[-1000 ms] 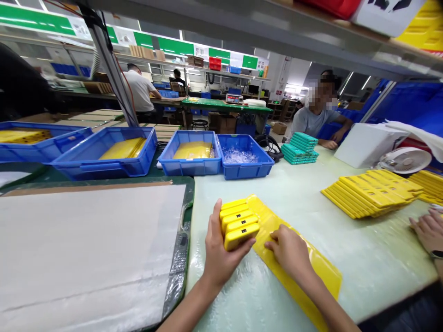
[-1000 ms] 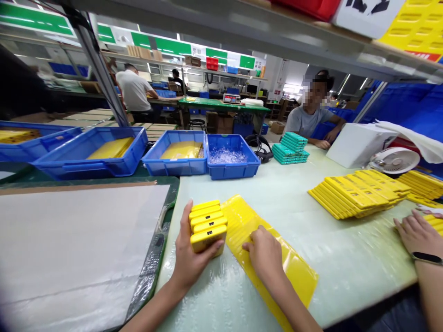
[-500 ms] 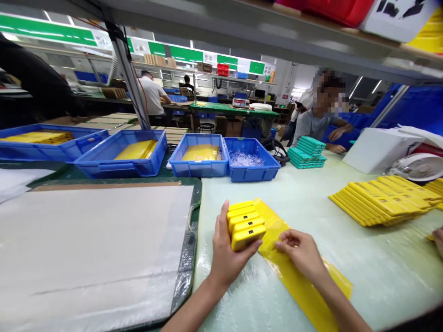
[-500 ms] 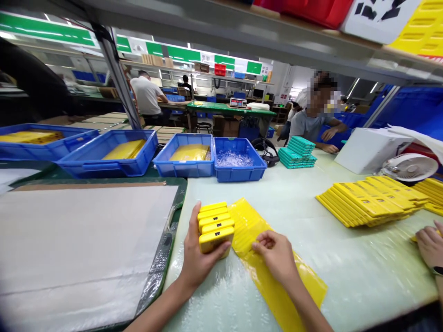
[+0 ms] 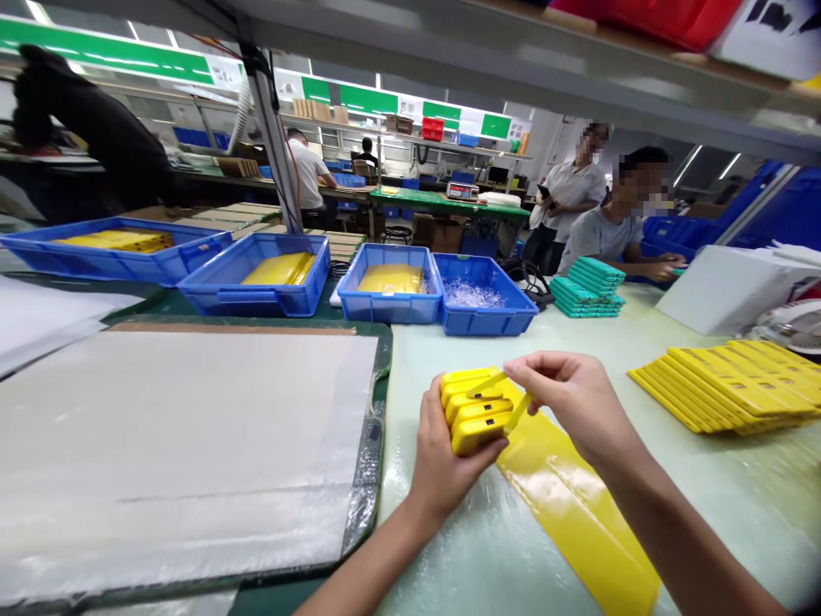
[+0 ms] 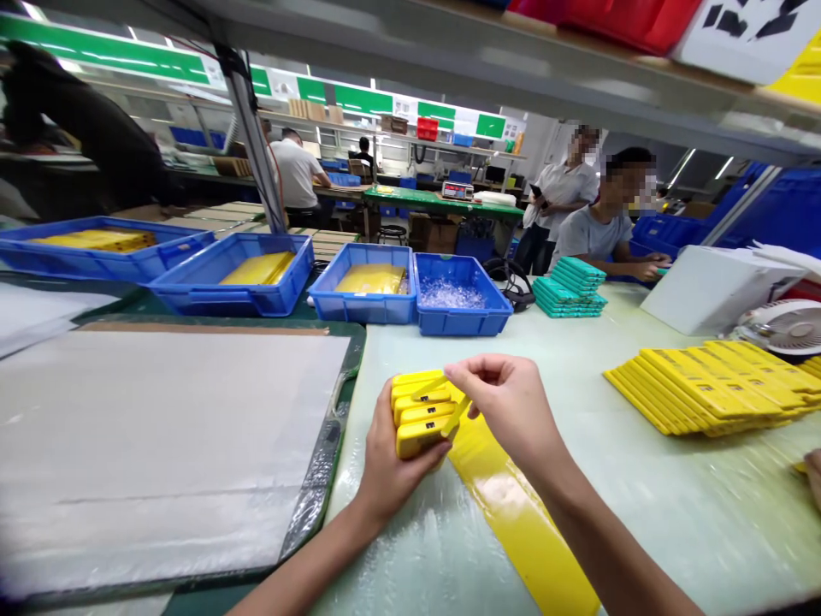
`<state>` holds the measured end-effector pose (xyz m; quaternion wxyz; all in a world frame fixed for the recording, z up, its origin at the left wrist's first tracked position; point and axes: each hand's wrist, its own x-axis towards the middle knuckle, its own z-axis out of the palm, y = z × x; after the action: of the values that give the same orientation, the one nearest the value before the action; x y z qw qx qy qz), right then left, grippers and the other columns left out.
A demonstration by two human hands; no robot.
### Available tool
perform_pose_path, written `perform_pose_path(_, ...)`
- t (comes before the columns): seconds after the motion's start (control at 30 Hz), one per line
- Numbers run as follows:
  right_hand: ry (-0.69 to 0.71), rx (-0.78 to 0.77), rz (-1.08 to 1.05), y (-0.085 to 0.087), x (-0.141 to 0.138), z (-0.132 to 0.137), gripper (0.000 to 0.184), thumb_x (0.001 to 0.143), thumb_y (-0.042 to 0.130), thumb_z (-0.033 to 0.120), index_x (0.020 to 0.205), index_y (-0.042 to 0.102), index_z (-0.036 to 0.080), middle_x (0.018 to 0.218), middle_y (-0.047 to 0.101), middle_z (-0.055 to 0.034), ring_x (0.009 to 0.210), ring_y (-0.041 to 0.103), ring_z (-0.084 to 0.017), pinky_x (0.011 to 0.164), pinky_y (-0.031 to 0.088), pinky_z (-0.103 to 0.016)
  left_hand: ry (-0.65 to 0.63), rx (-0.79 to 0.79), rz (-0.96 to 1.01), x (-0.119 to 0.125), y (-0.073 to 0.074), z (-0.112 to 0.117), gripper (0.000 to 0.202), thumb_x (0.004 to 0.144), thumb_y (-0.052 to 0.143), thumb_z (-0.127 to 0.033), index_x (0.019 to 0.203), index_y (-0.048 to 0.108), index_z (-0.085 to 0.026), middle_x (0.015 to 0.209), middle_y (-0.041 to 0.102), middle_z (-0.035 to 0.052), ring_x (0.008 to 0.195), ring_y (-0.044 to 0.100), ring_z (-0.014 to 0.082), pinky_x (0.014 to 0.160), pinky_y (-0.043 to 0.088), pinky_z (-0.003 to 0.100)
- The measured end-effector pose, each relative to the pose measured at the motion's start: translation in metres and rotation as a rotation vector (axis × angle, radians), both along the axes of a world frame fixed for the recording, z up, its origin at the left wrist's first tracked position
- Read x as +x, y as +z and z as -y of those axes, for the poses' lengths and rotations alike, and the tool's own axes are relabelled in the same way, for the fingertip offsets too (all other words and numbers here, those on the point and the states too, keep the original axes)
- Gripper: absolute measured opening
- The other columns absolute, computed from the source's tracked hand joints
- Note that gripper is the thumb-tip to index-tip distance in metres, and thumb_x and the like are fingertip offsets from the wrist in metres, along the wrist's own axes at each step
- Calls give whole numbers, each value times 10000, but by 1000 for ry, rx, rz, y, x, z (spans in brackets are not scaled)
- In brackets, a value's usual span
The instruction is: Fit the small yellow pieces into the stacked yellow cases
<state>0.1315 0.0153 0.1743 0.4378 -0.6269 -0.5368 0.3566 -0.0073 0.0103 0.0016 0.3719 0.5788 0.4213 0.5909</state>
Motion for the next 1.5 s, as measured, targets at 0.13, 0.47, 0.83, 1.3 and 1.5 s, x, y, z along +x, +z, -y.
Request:
perform_pose_path(0.13,17,-30,82,2,-8,-1,327,678,890,458,675,817,139,641,713,-71,549,580,-143,500,464,-250,-7,-12,15,1,-2,1,1068,775,918,-599,1587,351,-200,1483,594,194,1384,622,377,1182,522,557)
perform_pose_path(0.47,130,-102,265,25,-20,-4,279,650,772,410,619,791,133,601,679,-53,558,524,-120,501,395,-225,-27,-17,11,2,-3,2,1076,781,883,-674,1579,333,-206,1463,577,196,1357,620,383,1168,523,578)
perform_pose_path(0.83,183,-66,357,33,-23,-2,290,669,718,429,602,777,153,591,665,-58,552,504,-135,501,381,-249,-52,-50,74,1,3,4,1077,735,934,-627,1554,367,-217,1458,585,181,1354,613,375,1181,505,563)
perform_pose_path(1.3,262,-155,724,39,-31,-13,158,780,710,157,626,743,147,632,676,-25,616,550,-136,566,376,-261,-36,-100,51,1,1,4,1112,734,934,-610,1573,332,-198,1446,592,192,1339,617,383,1173,499,592)
perform_pose_path(1.5,425,-234,931,49,-21,-25,221,768,674,117,553,704,160,552,575,-2,570,467,-126,543,297,-289,-36,-74,31,1,2,5,1084,756,927,-638,1560,340,-208,1424,607,177,1315,637,363,1152,521,563)
